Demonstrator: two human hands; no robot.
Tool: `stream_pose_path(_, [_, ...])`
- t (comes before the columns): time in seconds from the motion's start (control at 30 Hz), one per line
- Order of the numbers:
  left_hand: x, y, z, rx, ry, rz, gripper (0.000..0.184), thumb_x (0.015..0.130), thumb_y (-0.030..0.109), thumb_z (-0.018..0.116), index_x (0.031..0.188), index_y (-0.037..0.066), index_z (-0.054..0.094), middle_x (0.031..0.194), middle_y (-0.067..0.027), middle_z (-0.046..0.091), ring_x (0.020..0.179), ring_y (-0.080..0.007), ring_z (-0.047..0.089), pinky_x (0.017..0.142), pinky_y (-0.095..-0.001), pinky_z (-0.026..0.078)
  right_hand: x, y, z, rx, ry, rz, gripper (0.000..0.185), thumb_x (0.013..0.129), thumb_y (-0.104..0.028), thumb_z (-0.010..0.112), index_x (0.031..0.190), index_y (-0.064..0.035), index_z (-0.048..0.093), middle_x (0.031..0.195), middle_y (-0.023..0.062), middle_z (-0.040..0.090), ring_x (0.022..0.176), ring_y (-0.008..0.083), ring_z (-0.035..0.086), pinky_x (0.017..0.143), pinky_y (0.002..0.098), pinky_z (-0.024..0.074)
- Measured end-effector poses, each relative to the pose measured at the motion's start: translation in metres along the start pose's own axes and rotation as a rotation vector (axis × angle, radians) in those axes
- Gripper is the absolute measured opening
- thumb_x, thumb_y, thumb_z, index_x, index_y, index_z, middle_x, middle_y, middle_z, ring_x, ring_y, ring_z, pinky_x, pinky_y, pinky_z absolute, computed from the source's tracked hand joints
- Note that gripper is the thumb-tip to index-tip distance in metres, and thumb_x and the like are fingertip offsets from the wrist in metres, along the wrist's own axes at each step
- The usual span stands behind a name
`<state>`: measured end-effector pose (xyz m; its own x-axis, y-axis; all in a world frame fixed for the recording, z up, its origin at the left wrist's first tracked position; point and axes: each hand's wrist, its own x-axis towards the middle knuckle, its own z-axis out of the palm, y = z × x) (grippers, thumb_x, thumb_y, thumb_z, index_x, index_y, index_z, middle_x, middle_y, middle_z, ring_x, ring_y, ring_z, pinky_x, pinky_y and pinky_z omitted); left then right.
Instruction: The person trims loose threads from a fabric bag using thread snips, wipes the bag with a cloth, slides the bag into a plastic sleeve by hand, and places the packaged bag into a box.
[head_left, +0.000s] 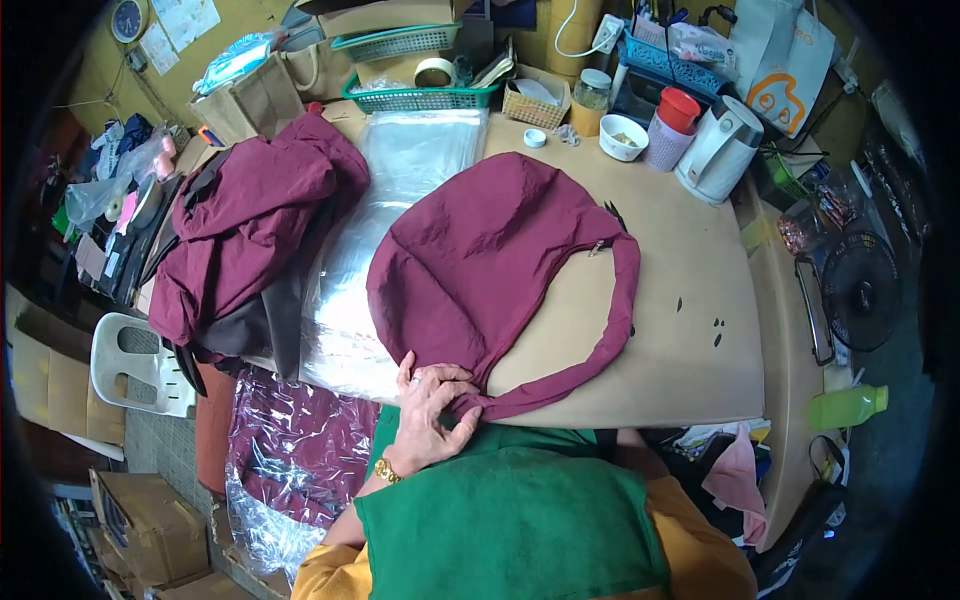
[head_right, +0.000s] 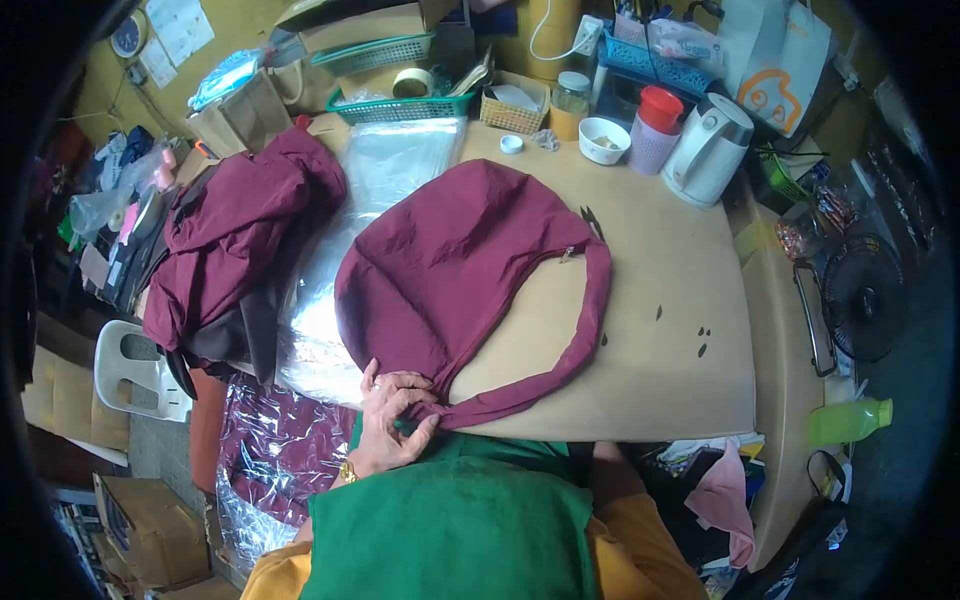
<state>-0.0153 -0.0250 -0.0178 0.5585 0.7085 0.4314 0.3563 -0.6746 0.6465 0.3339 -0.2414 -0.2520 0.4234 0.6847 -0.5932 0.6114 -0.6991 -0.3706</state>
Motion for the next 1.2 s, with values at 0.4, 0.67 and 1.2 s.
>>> stream_pose_path(0.4, [0.007, -0.033, -0.092, -0.040, -0.504, -0.074, 0.018, 0.067, -0.002, 0.057, 0.079, 0.009, 0.064, 0.085, -0.0022, 0.065, 0.090, -0.0223, 0.063, 0.108, -0.0457, 0.033, -0.017, 0.005, 0.002, -0.021, -0.038, -0.014, 0.027, 0.099, -0.025, 0.049, 0.090, -0.0028, 0.062, 0.082, 0.0110, 0.063, 0.073, 0.0203, 0.061, 0.068, 0.0365, 0.0478])
stream_pose_path(0.67, [0.054, -0.067, -0.101, 0.161, 0.357, -0.125, 0.068, 0.077, 0.014, 0.079, 0.136, 0.000, 0.048, 0.131, -0.0184, 0.054, 0.122, -0.0316, 0.054, 0.103, -0.0402, 0.042, -0.108, -0.087, -0.117, -0.124, -0.596, -0.491, 0.026, 0.099, -0.024, 0.051, 0.091, -0.0030, 0.063, 0.082, 0.0113, 0.064, 0.073, 0.0210, 0.061, 0.069, 0.0365, 0.0483])
stream_pose_path(1.2, [0.113, -0.131, -0.104, -0.216, 0.366, -0.182, 0.030, 0.102, 0.025, 0.058, 0.090, -0.002, 0.065, 0.079, 0.0058, 0.049, 0.076, -0.0056, 0.042, 0.063, -0.0266, 0.039, 0.061, -0.339, -0.295, 0.416, 0.595, -0.887, 0.025, 0.095, -0.019, 0.057, 0.098, -0.0005, 0.073, 0.093, 0.0164, 0.074, 0.085, 0.0253, 0.072, 0.081, 0.0356, 0.0546])
